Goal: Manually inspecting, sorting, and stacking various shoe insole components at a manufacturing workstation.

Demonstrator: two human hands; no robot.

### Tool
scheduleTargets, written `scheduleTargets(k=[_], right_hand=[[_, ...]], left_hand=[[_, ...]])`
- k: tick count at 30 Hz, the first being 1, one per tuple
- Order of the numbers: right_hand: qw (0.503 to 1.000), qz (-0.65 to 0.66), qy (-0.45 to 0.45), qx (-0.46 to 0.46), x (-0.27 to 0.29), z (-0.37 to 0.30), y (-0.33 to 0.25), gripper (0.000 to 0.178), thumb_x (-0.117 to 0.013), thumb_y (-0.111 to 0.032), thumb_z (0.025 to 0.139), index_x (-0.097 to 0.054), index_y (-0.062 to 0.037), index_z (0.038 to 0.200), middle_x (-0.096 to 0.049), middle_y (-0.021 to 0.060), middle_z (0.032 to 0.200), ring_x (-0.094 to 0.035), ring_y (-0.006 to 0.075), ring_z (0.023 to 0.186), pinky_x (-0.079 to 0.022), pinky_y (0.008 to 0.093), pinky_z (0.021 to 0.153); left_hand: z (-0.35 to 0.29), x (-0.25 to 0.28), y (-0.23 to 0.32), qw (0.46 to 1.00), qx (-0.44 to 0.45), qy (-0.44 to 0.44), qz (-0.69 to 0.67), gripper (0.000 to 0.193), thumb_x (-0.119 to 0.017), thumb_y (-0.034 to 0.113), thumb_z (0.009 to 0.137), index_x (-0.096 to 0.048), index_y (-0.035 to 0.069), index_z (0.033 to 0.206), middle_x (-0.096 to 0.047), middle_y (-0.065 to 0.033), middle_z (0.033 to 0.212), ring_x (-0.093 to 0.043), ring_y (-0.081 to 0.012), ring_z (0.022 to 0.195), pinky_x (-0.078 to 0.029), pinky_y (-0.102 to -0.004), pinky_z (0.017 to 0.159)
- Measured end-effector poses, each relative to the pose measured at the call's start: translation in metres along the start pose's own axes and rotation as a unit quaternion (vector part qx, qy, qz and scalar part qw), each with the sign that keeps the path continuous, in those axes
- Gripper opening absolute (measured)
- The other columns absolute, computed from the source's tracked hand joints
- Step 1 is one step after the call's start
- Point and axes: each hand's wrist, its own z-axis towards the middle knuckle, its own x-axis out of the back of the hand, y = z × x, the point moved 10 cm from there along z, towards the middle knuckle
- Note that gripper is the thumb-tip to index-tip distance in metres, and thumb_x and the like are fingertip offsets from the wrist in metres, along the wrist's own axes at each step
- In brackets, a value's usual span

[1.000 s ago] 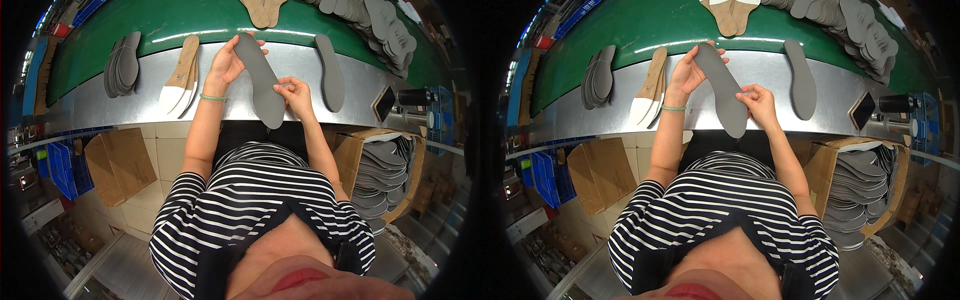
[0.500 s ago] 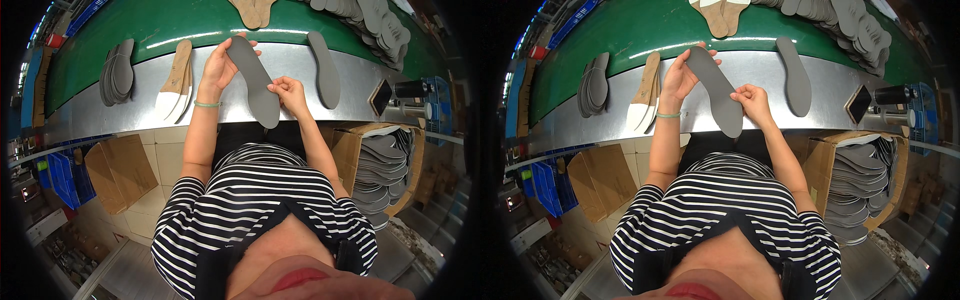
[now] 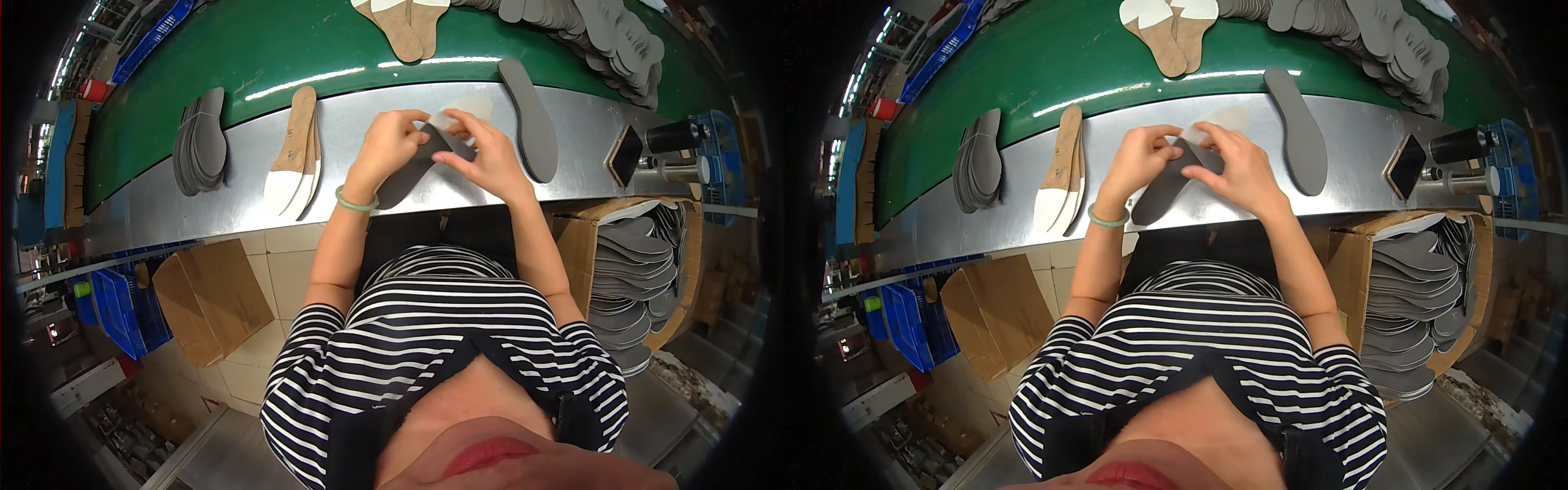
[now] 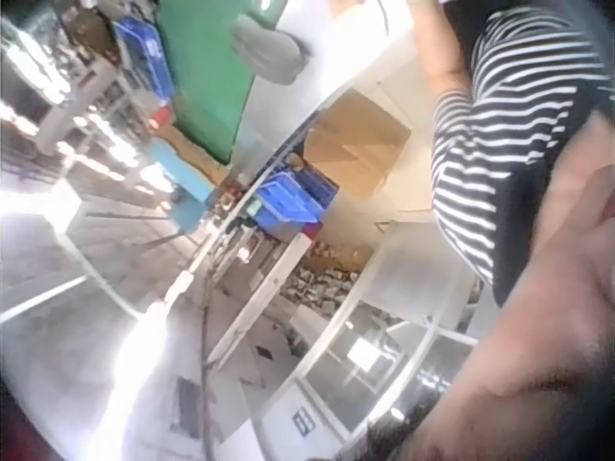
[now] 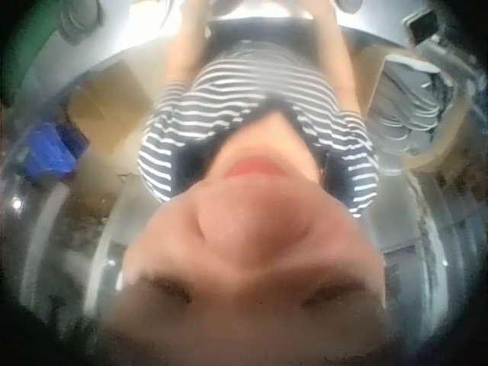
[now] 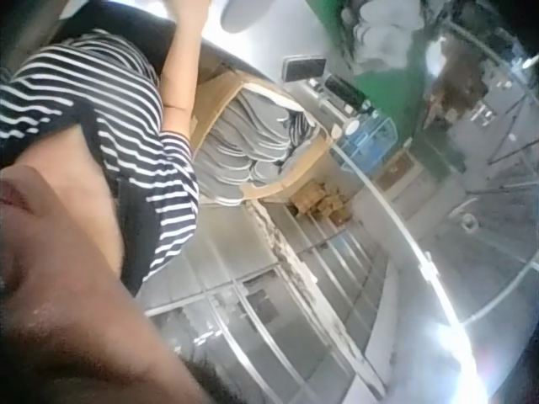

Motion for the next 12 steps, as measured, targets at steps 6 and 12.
scheduleTargets(k=[6, 12], right_hand=[[0.993, 0.084, 0.085, 0.014, 0.022, -0.006, 0.038, 0.040, -0.081, -0.015, 0.072, -0.064, -0.0042, 0.106, -0.065, 0.0075, 0.098, -0.062, 0.0193, 0.081, -0.048, 0.0305, 0.072], [0.963, 0.163, 0.204, -0.065, 0.014, -0.008, 0.084, 0.021, -0.076, -0.008, 0.077, -0.067, -0.0036, 0.095, -0.065, 0.0074, 0.104, -0.063, 0.0178, 0.079, -0.048, 0.0264, 0.066]], left_hand=[[0.003, -0.005, -0.040, 0.963, 0.044, -0.015, -0.266, 0.044, -0.064, 0.000, 0.082, -0.056, -0.004, 0.125, -0.061, -0.0015, 0.068, -0.051, -0.0072, 0.058, -0.042, -0.0237, 0.053], [0.004, -0.023, -0.041, 0.934, 0.051, -0.030, -0.353, 0.050, -0.064, -0.002, 0.082, -0.053, -0.001, 0.131, -0.063, -0.0036, 0.077, -0.054, -0.0086, 0.065, -0.043, -0.0232, 0.053]])
